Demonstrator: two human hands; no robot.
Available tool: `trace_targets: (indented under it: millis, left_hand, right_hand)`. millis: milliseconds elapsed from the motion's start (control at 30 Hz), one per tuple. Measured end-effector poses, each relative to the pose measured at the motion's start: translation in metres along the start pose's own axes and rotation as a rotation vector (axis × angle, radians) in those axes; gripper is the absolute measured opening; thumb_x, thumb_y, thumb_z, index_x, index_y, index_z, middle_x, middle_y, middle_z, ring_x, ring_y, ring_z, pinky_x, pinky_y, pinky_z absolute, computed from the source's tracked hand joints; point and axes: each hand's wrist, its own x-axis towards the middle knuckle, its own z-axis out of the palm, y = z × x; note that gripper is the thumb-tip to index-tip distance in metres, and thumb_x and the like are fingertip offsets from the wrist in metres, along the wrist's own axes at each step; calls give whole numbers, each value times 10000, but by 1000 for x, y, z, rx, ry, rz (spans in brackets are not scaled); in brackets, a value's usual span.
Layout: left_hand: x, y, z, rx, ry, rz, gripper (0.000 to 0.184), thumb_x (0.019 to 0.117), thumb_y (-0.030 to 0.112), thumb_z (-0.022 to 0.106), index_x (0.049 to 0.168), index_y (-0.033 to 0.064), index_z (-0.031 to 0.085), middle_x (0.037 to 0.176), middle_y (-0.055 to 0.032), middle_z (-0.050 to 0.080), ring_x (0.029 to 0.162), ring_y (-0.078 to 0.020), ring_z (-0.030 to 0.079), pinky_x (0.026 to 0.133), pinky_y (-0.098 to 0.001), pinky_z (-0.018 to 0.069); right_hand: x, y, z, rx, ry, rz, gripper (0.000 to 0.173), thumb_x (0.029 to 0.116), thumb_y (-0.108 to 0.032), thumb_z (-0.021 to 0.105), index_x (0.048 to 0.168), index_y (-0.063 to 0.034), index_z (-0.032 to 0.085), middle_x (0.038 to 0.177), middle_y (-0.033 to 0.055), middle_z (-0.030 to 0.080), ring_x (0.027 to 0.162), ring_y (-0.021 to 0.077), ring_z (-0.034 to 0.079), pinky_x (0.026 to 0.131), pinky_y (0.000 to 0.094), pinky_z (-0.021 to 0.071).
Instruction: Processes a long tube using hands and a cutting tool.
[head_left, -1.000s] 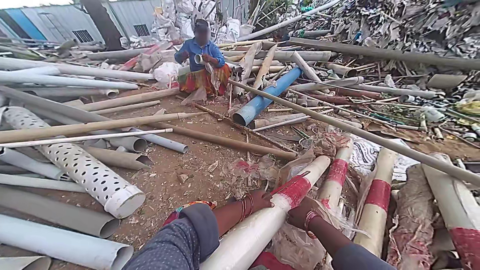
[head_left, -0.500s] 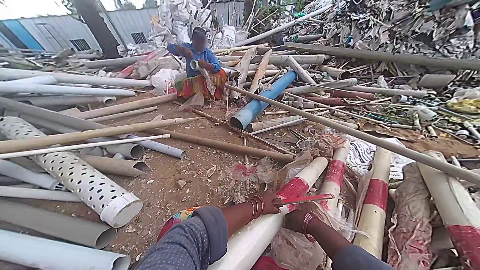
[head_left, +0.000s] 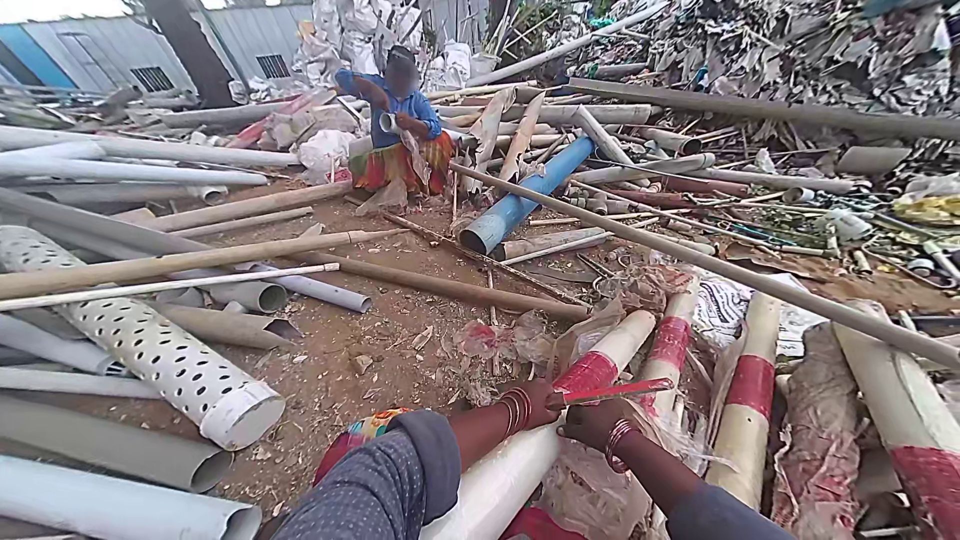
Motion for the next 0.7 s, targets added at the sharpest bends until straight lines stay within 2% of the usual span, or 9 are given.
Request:
trace_targets:
  millis: [200,300,400,567,700]
  left_hand:
    - [-1,-1,1,-13,20,2,443,1041,298,573,1274,-77,606,1399,-266,550,1297,-398,556,1079,-572,431]
    - [-1,-1,1,-23,18,17,438,1040,283,576,1289,-77,599,1400,-269,552,1303,-396,554,1085,-569,428]
    - [-3,0,-1,-35,15,26,439,1046,268,571,1309,-84,587,1410,-270,546,1313,-392,548,1104,-551,417]
    - [-4,2,0,-63,56,27,422,1037,245,585,1264,-110,599,1362,-284,570,1282,-397,563,1098,-531,420]
    - [-8,0,2,-180,123,-27,463,1052,271,575,1313,-110,565,1402,-286,543,1323,-372,538,1136,-478,396]
  right_hand:
    - [-1,0,2,108,29,-60,392,1085,-254,505,1259,76,626,1226,298,647,1184,409,611,1055,565,418]
    - [2,5,3,141,68,-36,399,1082,-278,497,1238,57,646,1201,279,661,1153,393,625,1038,563,429]
    - [2,5,4,172,105,9,437,1059,-337,568,1284,31,641,1272,267,649,1223,396,604,1081,573,405]
    - [-4,0,1,125,96,-8,374,1059,-248,547,1287,36,633,1276,269,648,1230,405,605,1073,583,413]
    - [-10,4,-1,194,112,-1,381,1065,-239,516,1297,45,620,1265,279,645,1219,412,604,1053,590,419]
